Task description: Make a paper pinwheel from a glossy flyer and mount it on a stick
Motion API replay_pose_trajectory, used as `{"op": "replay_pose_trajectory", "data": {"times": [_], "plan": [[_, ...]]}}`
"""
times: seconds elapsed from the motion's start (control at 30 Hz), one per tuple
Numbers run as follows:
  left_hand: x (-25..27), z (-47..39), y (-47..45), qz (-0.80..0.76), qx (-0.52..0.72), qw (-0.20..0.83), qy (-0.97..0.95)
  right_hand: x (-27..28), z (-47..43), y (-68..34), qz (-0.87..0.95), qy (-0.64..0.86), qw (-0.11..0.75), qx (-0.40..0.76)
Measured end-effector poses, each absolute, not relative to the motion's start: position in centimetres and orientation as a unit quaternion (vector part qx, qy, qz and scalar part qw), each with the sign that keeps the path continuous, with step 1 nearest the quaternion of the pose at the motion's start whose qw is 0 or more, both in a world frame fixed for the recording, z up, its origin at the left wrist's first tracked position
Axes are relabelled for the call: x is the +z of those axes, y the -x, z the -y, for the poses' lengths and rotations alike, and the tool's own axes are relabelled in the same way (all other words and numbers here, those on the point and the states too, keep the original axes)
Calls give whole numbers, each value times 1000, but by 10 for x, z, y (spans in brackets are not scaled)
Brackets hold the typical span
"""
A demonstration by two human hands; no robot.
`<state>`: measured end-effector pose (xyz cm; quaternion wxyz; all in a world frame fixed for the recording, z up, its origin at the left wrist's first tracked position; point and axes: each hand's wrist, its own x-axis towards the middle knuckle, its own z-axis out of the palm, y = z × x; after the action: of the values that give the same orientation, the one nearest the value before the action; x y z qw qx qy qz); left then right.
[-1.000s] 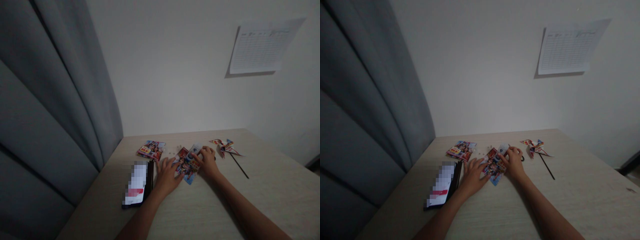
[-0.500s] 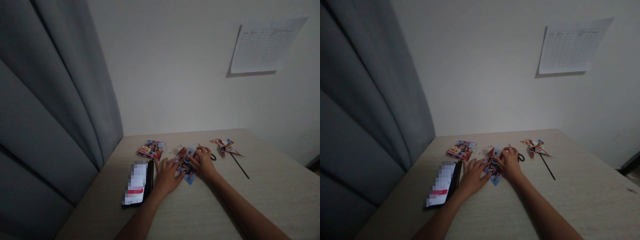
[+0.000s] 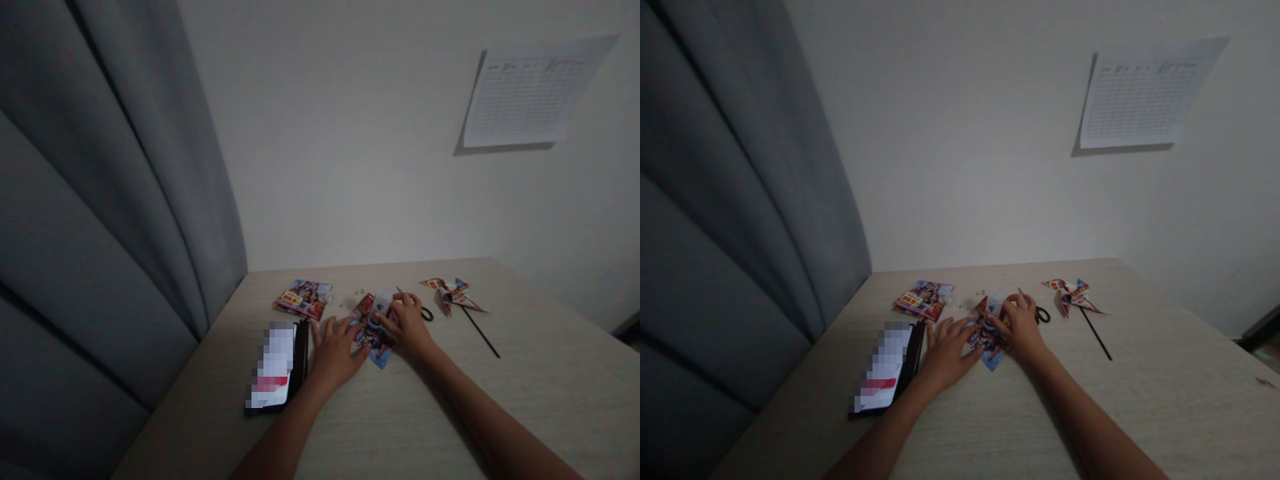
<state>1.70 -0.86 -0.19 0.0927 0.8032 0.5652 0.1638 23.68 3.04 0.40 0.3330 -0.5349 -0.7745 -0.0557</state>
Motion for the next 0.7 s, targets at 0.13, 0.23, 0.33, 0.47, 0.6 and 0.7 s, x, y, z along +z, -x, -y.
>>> {"op": "replay_pose_trajectory", "data": {"times": [0.13, 0.23, 0.33, 0.47, 0.6, 0.7], "plan": [[-1, 9, -17, -565, 161, 90, -804, 2, -33, -239, 759, 547, 348, -51], [-1, 9, -16, -566, 158, 93, -804, -4, -36, -243, 727, 564, 390, -28], [-2, 9, -15, -564, 156, 95, -805, -10, -40, -247, 674, 584, 452, 18], [-4, 8, -15, -564, 160, 94, -805, -14, -46, -250, 627, 587, 505, 86], [-4, 8, -15, -561, 161, 99, -806, -12, -49, -251, 599, 594, 523, 118], [-3, 8, -15, -562, 160, 101, -806, -7, -48, -250, 572, 598, 547, 128]]}}
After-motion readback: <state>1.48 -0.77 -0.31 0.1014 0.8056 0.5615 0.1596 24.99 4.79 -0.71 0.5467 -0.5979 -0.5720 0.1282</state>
